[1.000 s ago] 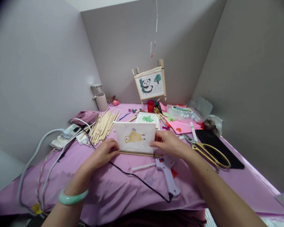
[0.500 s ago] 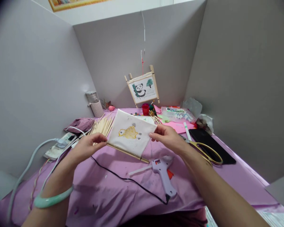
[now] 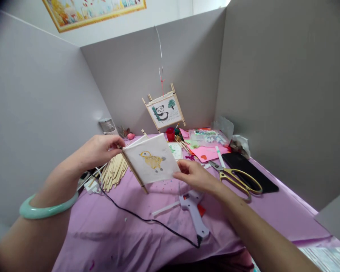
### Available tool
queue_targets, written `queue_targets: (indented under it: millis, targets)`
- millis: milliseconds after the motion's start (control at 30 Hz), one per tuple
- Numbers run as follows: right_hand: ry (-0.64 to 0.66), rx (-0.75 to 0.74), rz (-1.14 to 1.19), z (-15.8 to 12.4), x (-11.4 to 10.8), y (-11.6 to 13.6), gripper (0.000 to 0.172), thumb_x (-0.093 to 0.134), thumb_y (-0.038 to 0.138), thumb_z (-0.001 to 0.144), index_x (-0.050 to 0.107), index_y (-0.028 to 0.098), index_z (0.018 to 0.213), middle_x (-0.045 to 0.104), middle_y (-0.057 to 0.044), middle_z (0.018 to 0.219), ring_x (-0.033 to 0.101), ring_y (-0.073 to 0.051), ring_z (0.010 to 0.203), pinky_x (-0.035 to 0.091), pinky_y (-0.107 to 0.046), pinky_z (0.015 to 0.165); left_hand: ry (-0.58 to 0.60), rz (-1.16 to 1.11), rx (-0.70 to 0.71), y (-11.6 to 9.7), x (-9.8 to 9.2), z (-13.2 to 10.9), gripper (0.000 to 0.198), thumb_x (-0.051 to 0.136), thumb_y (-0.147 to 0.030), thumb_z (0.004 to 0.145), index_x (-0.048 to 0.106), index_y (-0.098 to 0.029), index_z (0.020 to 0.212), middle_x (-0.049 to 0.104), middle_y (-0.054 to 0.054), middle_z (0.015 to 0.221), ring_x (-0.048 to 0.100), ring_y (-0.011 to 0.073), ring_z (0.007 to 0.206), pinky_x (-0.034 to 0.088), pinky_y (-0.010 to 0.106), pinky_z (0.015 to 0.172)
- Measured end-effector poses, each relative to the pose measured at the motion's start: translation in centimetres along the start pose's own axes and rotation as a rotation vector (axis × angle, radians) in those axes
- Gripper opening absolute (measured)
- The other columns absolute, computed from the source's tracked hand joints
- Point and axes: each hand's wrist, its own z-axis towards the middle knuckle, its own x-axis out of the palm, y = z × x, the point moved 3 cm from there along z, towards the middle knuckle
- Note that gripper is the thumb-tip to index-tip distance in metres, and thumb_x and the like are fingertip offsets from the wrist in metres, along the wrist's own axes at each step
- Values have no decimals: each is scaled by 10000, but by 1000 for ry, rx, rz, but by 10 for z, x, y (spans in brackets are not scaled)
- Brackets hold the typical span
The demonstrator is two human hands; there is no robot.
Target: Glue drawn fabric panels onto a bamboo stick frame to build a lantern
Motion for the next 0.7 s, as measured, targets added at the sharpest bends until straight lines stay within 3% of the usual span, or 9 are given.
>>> queue_targets:
  millis: [200,467,700]
  targets:
    - [-17,-37,-219,-7,7,6,143,558,286,805,571,185,704,570,9,703,505,-147,664,356,-262,587,-77,-28,54,-8,0,7,187,510,-222,771,663,-235,878,679,2,793,597,162,699,402,263,630]
    - [-3,-46,-345,-13,10,7,192,518,278,846,680,185,890,691,-54,840,607,-199,750,416,-278,657,-185,-412,18,-7,15,-4,160,570,-215,772,634,-186,916,671,22,859,604,146,745,455,263,695]
    - [-5,-36,-385,-18,9,10,207,519,317,854,690,200,867,692,-48,775,605,-201,689,415,-279,624,-313,-595,-24,-8,31,-11,177,574,-282,813,644,-185,943,657,23,822,594,146,738,460,263,687]
